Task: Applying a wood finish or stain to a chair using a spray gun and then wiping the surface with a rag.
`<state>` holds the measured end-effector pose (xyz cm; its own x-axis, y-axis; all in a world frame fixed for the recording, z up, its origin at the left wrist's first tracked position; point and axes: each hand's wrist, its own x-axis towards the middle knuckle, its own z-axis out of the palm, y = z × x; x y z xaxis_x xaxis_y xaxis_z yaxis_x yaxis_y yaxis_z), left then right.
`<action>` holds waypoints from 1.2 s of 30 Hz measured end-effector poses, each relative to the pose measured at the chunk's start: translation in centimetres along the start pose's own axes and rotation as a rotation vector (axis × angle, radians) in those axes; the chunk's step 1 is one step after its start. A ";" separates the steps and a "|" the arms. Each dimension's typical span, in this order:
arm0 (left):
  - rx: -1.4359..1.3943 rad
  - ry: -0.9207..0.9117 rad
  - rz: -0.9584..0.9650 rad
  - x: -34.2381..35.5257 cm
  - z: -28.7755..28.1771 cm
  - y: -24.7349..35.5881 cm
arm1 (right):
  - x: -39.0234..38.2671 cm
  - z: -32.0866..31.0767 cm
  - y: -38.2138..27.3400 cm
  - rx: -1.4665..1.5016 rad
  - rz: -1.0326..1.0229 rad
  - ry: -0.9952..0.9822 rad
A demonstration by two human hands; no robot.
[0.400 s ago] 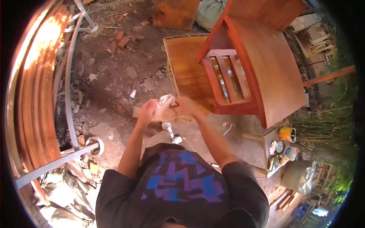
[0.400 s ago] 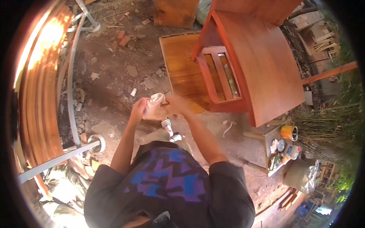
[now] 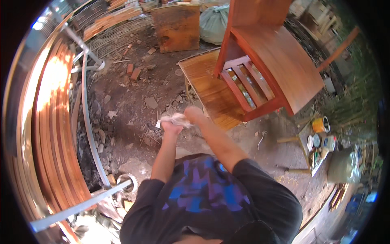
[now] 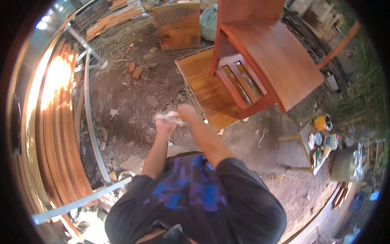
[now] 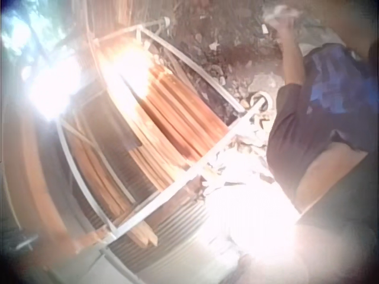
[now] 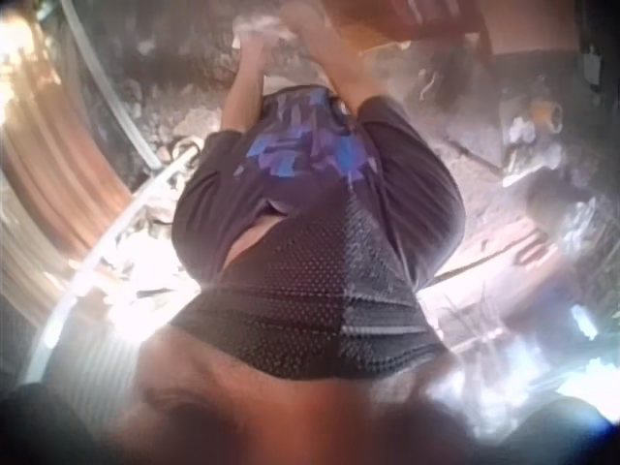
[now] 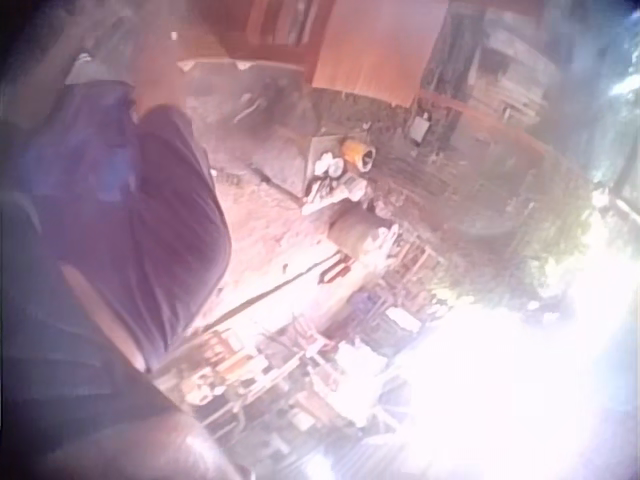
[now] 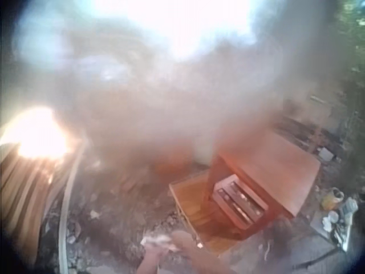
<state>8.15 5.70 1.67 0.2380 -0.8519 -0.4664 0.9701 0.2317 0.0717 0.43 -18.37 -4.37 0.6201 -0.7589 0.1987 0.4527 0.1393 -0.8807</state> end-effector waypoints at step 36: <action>1.309 0.516 -0.274 9.5 -3.6 42.1 | 21.9 3.1 -11.4 -0.367 -0.876 1.205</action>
<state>51.09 9.10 -2.93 0.2715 -0.4701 -0.8398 0.3931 -0.7423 0.5426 10.85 -34.66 11.36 -0.7020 -0.5897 0.3992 0.0968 -0.6344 -0.7669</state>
